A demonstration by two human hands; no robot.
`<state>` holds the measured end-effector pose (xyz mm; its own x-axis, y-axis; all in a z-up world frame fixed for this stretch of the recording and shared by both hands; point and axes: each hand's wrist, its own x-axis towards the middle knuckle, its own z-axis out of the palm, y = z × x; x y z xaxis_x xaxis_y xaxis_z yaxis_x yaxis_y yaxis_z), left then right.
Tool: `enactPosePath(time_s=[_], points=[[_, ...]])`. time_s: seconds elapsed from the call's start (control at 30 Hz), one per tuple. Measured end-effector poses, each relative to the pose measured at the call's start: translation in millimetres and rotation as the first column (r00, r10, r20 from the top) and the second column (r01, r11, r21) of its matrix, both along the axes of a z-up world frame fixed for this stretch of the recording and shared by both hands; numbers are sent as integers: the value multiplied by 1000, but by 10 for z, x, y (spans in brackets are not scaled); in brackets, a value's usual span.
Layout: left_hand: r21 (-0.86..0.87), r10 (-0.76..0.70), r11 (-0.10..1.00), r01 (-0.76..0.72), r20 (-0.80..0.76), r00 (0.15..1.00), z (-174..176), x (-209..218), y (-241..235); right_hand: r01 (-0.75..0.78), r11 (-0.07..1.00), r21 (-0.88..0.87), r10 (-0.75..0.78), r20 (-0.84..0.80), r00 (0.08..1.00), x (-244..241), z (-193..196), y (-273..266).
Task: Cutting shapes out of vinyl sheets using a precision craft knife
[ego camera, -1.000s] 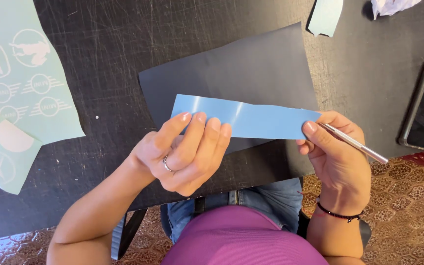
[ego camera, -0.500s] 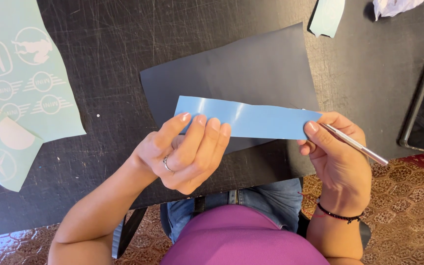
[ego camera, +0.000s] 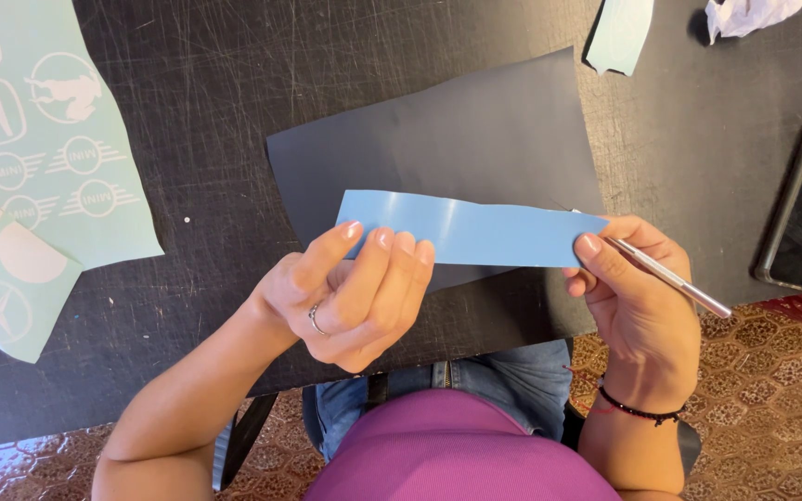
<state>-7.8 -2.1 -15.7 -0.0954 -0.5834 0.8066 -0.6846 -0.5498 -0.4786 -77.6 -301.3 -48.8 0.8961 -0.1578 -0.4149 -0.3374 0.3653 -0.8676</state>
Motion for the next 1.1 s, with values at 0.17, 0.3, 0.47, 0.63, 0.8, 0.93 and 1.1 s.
enactPosePath(time_s=[0.17, 0.3, 0.47, 0.63, 0.8, 0.93, 1.1], points=[[-8, 1, 1000, -1, 35, 999, -62, -10, 12, 6, 1000, 4, -6, -8, 1000, -4, -32, -24], [-23, 2, 1000, -1, 54, 999, -102, -22, 22, 17, 1000, -12, -17, -18, 1000, -12, -40, -37], [-45, -16, 999, 15, -22, 1000, -156, -95, 27, 22, 999, -23, -23, -24, 999, -25, -50, -46], [-316, -324, 936, 154, -606, 727, -162, -314, 34, 26, 999, -21, -26, -17, 1000, -15, -116, -26], [-461, -501, 865, -198, -786, -362, 170, -373, -330, 62, 998, 28, -61, -28, 998, -5, -222, 59], [-523, -524, 851, -53, -851, -11, -248, -567, -626, 83, 995, 62, -79, -51, 996, -38, -221, 146], [-311, -243, 946, -94, -871, 427, -18, -522, -590, 150, 979, 138, -139, -84, 987, -62, -219, 238]])
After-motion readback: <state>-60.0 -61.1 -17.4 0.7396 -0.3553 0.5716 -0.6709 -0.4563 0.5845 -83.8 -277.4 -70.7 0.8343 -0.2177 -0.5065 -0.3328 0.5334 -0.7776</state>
